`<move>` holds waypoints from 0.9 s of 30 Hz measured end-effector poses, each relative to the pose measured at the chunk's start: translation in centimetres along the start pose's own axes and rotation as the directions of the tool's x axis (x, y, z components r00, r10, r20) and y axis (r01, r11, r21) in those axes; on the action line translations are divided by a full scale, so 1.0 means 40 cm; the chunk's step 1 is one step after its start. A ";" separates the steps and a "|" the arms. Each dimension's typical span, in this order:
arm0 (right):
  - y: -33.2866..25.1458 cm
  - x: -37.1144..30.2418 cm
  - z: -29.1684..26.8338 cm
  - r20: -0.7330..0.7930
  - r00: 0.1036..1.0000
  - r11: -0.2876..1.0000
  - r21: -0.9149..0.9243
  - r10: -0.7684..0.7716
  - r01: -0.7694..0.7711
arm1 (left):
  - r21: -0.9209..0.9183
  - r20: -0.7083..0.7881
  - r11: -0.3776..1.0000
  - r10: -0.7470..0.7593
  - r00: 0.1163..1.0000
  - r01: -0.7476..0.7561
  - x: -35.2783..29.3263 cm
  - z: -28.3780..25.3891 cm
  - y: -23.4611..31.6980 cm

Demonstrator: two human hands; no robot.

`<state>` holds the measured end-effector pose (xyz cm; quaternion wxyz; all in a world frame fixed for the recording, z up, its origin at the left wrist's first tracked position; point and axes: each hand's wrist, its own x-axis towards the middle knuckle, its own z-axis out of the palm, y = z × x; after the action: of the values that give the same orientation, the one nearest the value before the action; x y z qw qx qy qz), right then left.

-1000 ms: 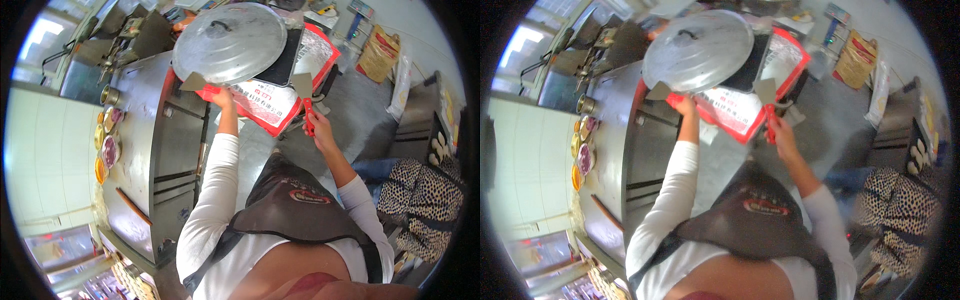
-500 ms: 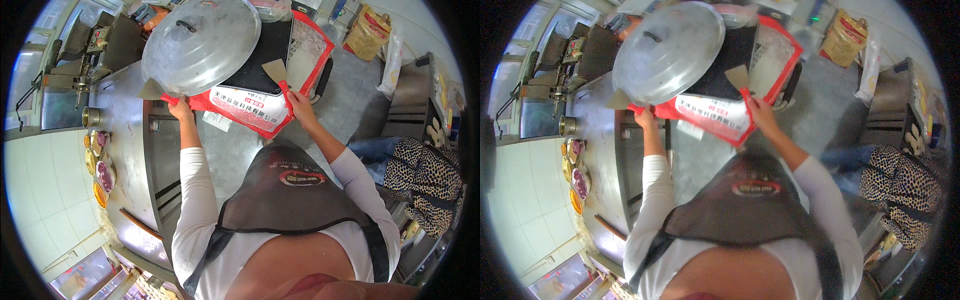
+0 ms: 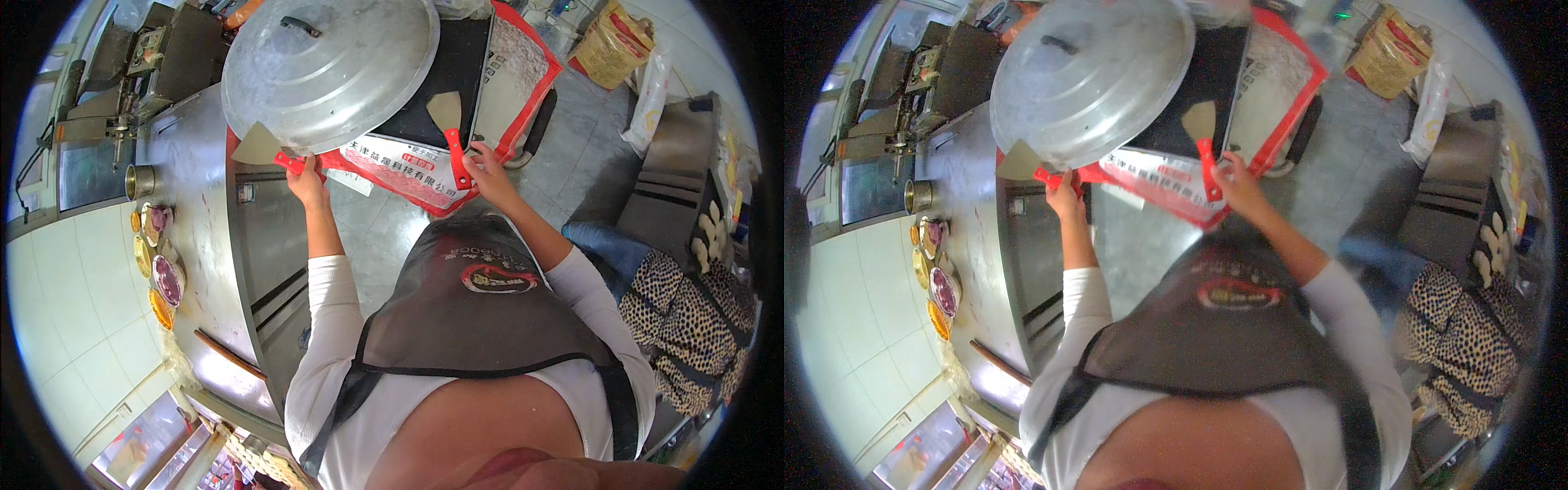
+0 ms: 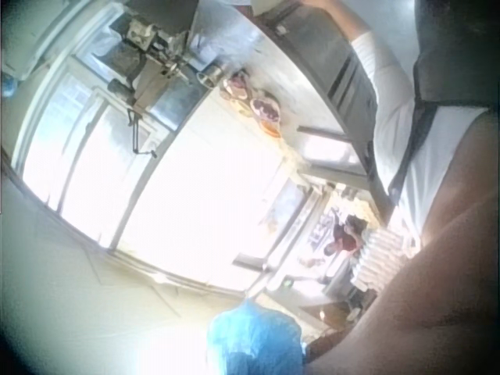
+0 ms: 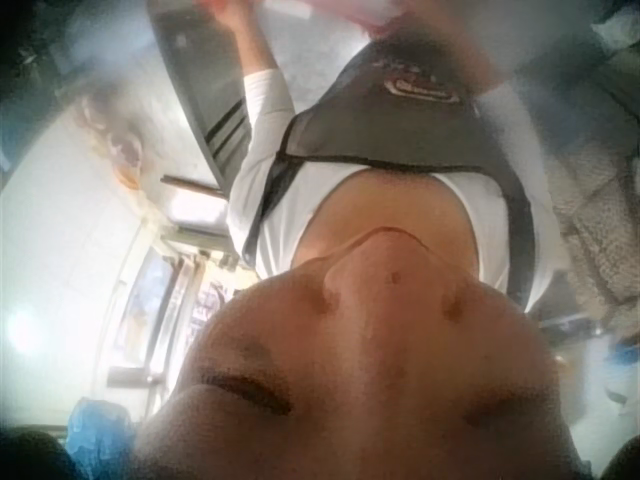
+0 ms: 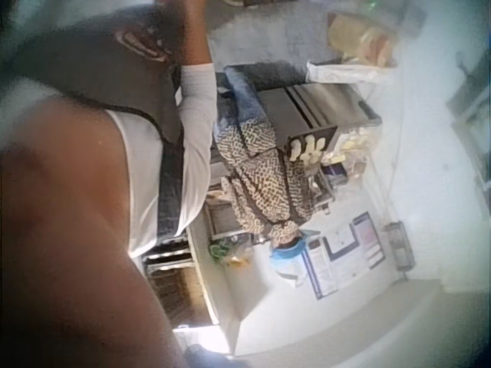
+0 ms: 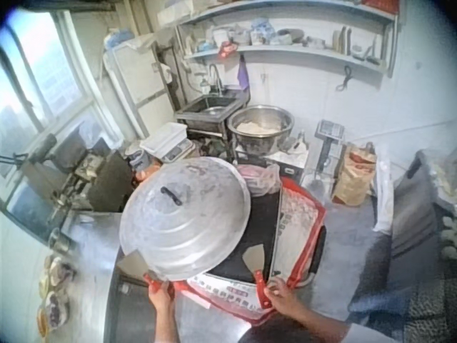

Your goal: The person flattens dough balls, dips them in a liquid, and places them on a griddle. They then wash two red-handled scrapers in a sink, dry them, and return to a dough mixer to scrape dough from the bowl sides.

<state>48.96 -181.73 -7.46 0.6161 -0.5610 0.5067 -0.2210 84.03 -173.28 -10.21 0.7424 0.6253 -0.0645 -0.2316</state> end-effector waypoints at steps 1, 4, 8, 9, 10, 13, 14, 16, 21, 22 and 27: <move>-0.003 0.010 -0.025 0.016 0.999 1.000 -0.010 -0.029 0.030 | 0.034 -0.053 0.999 0.000 0.999 0.002 -0.005 0.007 0.005; 0.005 0.025 -0.138 -0.024 0.995 0.996 -0.019 -0.092 0.092 | 0.184 -0.112 0.981 0.090 0.990 -0.068 -0.063 0.059 0.039; 0.046 0.037 -0.323 -0.075 0.980 0.982 -0.046 -0.184 0.181 | 0.498 0.153 0.856 0.068 0.986 -0.136 -0.219 0.218 0.111; 0.056 0.044 -0.368 -0.111 0.989 0.990 -0.110 -0.100 0.088 | 0.609 0.258 0.786 -0.074 0.963 -0.103 -0.259 0.272 0.123; 0.068 0.048 -0.412 -0.063 0.987 0.980 -0.145 -0.148 0.138 | 0.678 0.376 0.723 -0.182 0.909 -0.136 -0.300 0.318 0.132; 0.099 0.082 -0.544 -0.008 0.986 0.957 -0.241 -0.165 0.159 | 0.713 0.473 0.693 -0.367 0.801 -0.104 -0.362 0.461 0.121; 0.111 0.089 -0.593 -0.016 0.983 0.956 -0.236 -0.185 0.176 | 0.749 0.473 0.658 -0.445 0.760 -0.081 -0.371 0.492 0.108; 0.133 0.118 -0.718 0.003 0.980 0.944 -0.265 -0.201 0.195 | 0.735 0.535 0.644 -0.362 0.764 -0.210 -0.377 0.557 0.060; 0.193 0.140 -1.050 0.046 0.978 0.882 -0.424 -0.205 0.204 | 0.920 0.350 0.242 -0.149 0.925 -0.309 -0.415 0.628 -0.012; 0.200 0.151 -1.104 0.053 0.980 0.885 -0.423 -0.192 0.196 | 0.933 0.359 0.014 -0.115 0.926 -0.359 -0.424 0.646 -0.011; 0.186 0.259 -1.250 0.033 0.993 0.941 -0.318 -0.112 0.117 | 0.813 0.354 -0.537 0.144 0.924 -0.228 -0.512 0.815 0.041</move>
<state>7.16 -211.79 -11.03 0.5070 -0.6833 0.4979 -0.1677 53.77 -193.68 2.16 -0.1347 0.9172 -0.3680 0.0717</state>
